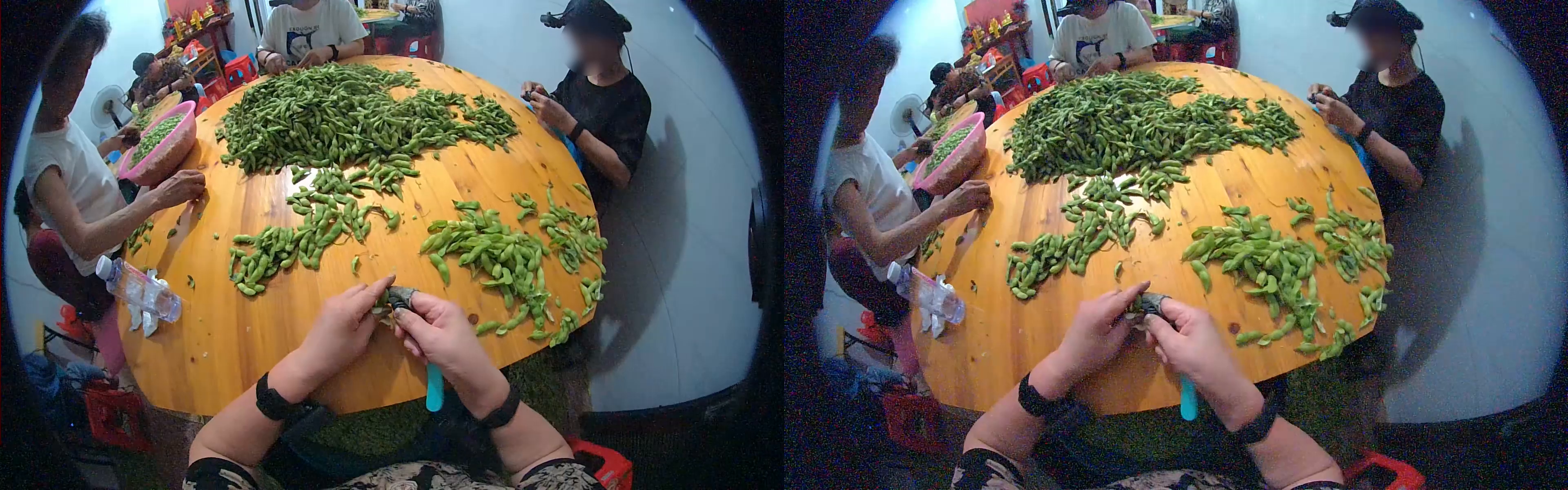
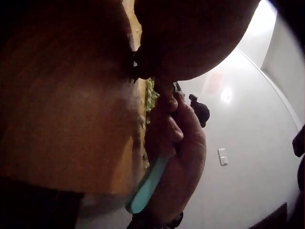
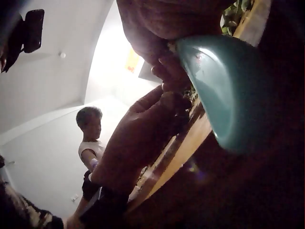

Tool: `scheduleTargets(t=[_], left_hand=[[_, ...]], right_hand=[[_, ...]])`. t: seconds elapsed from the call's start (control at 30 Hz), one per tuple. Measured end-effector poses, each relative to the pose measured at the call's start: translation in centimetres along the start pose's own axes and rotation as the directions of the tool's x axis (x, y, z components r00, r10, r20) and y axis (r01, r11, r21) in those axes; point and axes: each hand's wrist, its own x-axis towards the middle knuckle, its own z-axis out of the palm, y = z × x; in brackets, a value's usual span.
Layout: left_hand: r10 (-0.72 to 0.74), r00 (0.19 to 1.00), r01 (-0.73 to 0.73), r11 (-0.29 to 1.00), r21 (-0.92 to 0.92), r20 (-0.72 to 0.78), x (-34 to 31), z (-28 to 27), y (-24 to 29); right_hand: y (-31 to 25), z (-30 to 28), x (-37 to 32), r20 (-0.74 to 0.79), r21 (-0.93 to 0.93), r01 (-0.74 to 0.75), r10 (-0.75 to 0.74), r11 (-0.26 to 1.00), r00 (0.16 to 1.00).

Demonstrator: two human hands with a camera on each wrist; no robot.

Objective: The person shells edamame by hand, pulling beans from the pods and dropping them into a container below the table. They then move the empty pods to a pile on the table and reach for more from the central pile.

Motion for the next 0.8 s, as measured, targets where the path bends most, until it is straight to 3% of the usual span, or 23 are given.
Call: scheduleTargets(t=[0.07, 0.23, 0.47, 0.53, 0.57, 0.63, 0.67, 0.73, 0.8], left_hand=[[0.021, 0.999, -0.02, 1.0, 0.02, -0.03, 0.0, 0.2, -0.1], [-0.056, 0.997, 0.05, 0.993, -0.111, -0.044, 0.0, 0.5, -0.5], [-0.039, 0.999, 0.037, 0.956, -0.29, 0.0, 0.3, -0.3, -0.7], [-0.283, 0.923, 0.385, 0.649, -0.656, 0.261, 0.0, -0.3, -1.0], [-0.284, 0.923, 0.385, 0.648, -0.657, 0.26, 0.0, -0.5, -0.7], [-0.31, 0.881, 0.472, 0.509, -0.72, 0.358, 0.3, -1.4, 0.1], [-0.309, 0.882, 0.469, 0.51, -0.722, 0.355, 0.4, -1.6, 0.3], [-0.28, 0.859, 0.506, 0.345, -0.791, 0.428, 0.6, -2.0, 0.4], [-0.265, 0.867, 0.49, 0.302, -0.818, 0.421, 0.6, -1.5, -0.3]], right_hand=[[0.2, 0.1, 0.0, 0.0, 0.032, 0.005, -0.005, 0.999, 1.0], [0.4, 0.3, 0.2, 0.004, 0.154, -0.006, 0.005, 0.988, 1.0], [0.1, -0.1, 0.5, 0.014, 0.245, -0.017, 0.014, 0.969, 1.0], [0.1, -0.3, 0.3, 0.016, 0.255, -0.057, 0.055, 0.965, 0.998], [-0.2, -0.4, 0.4, 0.03, 0.306, -0.081, 0.076, 0.949, 0.997], [-0.4, -0.6, 0.4, 0.046, 0.353, -0.102, 0.092, 0.93, 0.995], [-0.2, -0.9, 0.5, 0.073, 0.337, -0.119, 0.1, 0.934, 0.992], [-0.4, -1.2, 0.5, 0.099, 0.314, -0.131, 0.105, 0.94, 0.989], [-0.8, -1.0, 0.3, 0.08, 0.235, -0.101, 0.085, 0.967, 0.993]])
